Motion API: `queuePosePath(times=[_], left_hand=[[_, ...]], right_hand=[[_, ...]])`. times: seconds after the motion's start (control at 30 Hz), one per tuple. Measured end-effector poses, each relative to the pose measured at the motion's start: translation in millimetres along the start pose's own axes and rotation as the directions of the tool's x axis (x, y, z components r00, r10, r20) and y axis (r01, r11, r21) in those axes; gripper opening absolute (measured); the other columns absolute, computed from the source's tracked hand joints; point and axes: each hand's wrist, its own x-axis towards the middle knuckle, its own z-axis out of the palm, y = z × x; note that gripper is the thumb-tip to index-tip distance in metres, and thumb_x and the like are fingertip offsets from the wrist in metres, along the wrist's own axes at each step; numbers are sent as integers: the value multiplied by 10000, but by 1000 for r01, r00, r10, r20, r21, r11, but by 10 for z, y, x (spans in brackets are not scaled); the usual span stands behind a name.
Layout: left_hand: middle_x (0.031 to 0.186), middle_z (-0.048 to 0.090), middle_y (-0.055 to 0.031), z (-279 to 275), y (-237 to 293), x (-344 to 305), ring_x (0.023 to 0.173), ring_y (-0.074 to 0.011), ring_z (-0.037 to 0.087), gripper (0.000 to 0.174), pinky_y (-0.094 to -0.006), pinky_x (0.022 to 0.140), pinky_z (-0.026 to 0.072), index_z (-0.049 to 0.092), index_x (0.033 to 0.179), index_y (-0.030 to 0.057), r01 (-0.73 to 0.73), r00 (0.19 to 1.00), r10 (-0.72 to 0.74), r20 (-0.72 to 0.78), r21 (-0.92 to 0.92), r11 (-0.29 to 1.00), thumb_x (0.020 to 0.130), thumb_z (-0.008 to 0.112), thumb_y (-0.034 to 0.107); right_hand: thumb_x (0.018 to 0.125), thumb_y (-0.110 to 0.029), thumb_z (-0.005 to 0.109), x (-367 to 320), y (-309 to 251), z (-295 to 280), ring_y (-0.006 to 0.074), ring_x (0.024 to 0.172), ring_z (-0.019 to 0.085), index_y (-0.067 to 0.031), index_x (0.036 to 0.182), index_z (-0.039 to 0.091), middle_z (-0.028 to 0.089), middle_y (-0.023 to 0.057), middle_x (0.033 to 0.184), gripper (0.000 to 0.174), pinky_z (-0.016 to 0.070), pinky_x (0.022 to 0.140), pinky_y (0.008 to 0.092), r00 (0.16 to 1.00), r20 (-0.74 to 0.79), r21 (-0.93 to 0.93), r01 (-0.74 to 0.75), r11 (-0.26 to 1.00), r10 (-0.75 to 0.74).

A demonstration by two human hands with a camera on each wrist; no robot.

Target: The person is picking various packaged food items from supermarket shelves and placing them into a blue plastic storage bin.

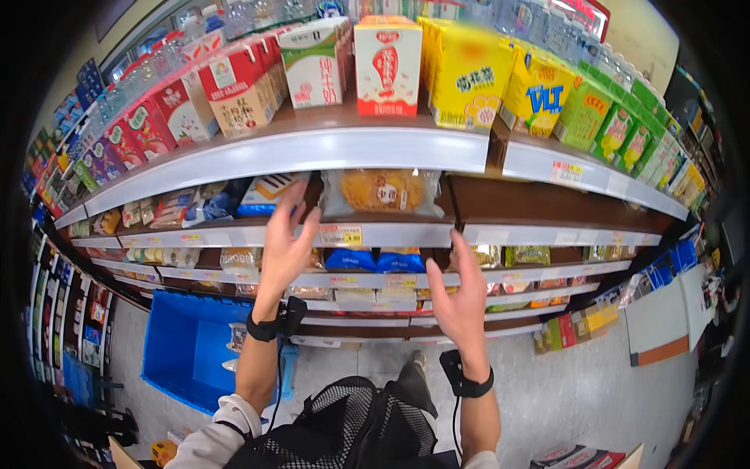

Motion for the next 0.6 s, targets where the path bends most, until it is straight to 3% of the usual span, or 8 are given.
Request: queuePosePath(times=[0.1,0.17,0.2,0.3,0.43,0.53,0.57,0.6], left_hand=[[1261,523,-291,18,192,119,1218,-340,507,565,-365,1021,391,370,1315,-150,36,998,-43,36,181,983,889,605,139],[1246,530,-304,57,242,136,1218,-354,507,581,-364,1014,394,368,1314,-155,51,994,-68,87,186,981,880,611,145],[1231,537,-317,65,257,143,1219,-368,507,597,-363,1008,397,365,1313,-159,64,985,-92,145,192,979,871,618,151],[1260,512,-332,90,239,141,1238,-369,490,600,-363,1010,393,356,1319,-158,-14,987,-4,161,110,994,871,614,146],[1263,528,-305,52,235,25,1229,-324,504,544,-354,1007,399,415,1296,-139,-63,998,63,5,19,998,876,613,145],[1261,549,-266,-1,442,-231,1218,-293,515,530,-348,1000,406,437,1288,-126,-44,998,41,-45,-65,997,877,624,152],[1262,547,-266,18,276,-312,1209,-317,524,552,-362,1006,405,439,1295,-112,-137,990,139,-31,58,989,875,636,187],[1276,516,-298,74,519,-523,1214,-365,509,582,-387,1026,390,424,1305,-113,-140,989,133,69,104,985,874,634,218]], right_hand=[[871,-201,629,407,41,141,424,1207,482,94,1315,421,499,311,1276,572,381,1010,430,989,-85,-102,109,989,-118],[869,-218,627,542,93,196,435,1173,508,124,1305,409,516,337,1235,595,401,989,417,999,21,-89,29,996,-28],[856,-216,650,578,-91,153,347,1166,550,144,1319,388,558,298,1221,641,417,971,374,985,129,38,-118,992,112],[860,-233,636,528,-130,243,410,1098,575,160,1264,431,578,330,1145,599,431,950,385,992,121,59,-34,998,27],[851,-185,663,334,-257,275,325,1138,574,123,1286,443,588,283,1177,576,425,960,360,999,18,129,31,991,-34],[861,-132,662,91,-397,177,271,1179,542,108,1305,435,578,252,1217,553,409,989,349,999,42,162,-25,986,18],[868,-122,658,-54,-455,127,263,1201,522,98,1318,430,562,242,1249,550,398,1004,348,997,48,164,-68,984,61],[880,-103,645,-263,-465,15,261,1221,502,87,1336,417,533,230,1288,544,388,1017,348,995,22,166,-102,981,100]])
